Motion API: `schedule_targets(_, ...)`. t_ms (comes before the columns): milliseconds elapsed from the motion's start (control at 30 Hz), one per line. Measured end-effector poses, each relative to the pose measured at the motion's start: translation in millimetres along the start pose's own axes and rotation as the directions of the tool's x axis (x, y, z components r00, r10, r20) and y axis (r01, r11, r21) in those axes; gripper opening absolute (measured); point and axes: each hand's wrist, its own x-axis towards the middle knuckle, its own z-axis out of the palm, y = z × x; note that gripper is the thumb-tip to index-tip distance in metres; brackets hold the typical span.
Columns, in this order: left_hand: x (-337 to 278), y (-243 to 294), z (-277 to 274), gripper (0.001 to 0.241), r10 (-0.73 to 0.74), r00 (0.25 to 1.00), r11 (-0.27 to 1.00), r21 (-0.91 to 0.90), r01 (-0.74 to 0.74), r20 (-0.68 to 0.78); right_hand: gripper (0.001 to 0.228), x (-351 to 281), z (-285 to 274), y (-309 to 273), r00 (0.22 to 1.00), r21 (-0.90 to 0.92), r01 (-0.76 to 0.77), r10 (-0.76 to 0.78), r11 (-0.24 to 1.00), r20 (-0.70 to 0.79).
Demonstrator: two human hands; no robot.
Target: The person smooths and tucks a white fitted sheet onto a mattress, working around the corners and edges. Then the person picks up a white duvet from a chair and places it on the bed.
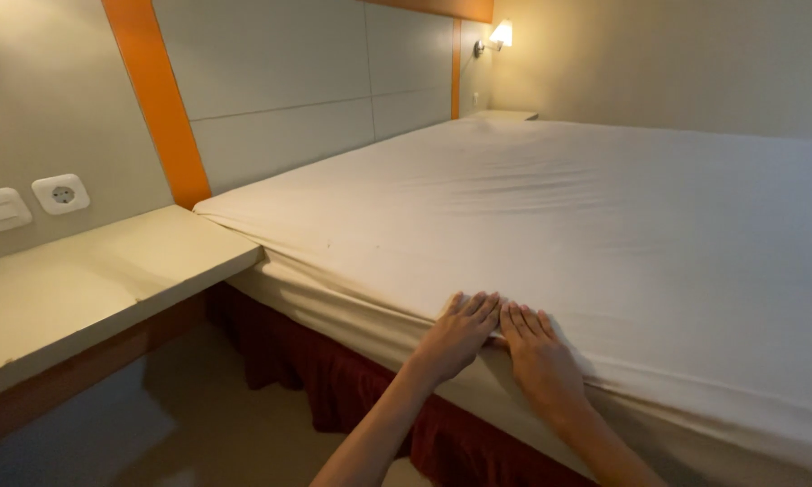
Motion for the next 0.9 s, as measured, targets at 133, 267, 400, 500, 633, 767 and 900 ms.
schedule_targets(133, -4.2, 2.4, -1.8, 0.063, 0.001, 1.000, 1.000, 0.006, -0.001, -0.025, 0.054, -6.5, -6.1, -2.4, 0.999, 0.067, -0.042, 0.040, 0.997, 0.036)
schedule_targets(267, 2.8, -15.7, -42.7, 0.065, -0.013, 0.996, 0.997, -0.068, 0.018, 0.083, 0.060, 5.8, -19.4, 0.5, 0.999, 0.036, 0.002, -0.004, 0.999, 0.053)
schedule_targets(400, 4.8, -28.5, -42.8, 0.086, -0.093, 0.970, 0.983, -0.132, 0.125, 0.227, 0.075, 21.4, -30.6, -7.8, 0.993, 0.059, -0.006, -0.001, 0.998, 0.120)
schedule_targets(500, -0.2, -25.7, -32.7, 0.082, -0.119, 0.981, 0.981, -0.135, 0.140, 0.154, 0.076, 28.2, -36.2, -17.6, 0.996, 0.061, 0.008, -0.013, 0.998, 0.085)
schedule_targets(633, -16.7, -21.0, -7.8, 0.066, -0.096, 0.995, 0.991, -0.095, 0.096, 0.005, 0.060, 22.3, -11.8, -18.6, 0.999, -0.083, 0.053, -0.053, 0.995, 0.008)
schedule_targets(767, -18.5, -19.1, -6.2, 0.059, -0.050, 0.991, 0.997, -0.057, 0.043, -0.123, 0.053, 23.1, -5.2, -20.3, 0.998, 0.055, 0.031, -0.028, 0.998, -0.053)
schedule_targets(900, -18.7, -21.6, -0.7, 0.057, -0.041, 0.991, 0.996, -0.079, 0.031, -0.128, 0.053, 20.3, 0.7, -21.2, 0.998, 0.094, 0.016, -0.010, 0.995, -0.065)
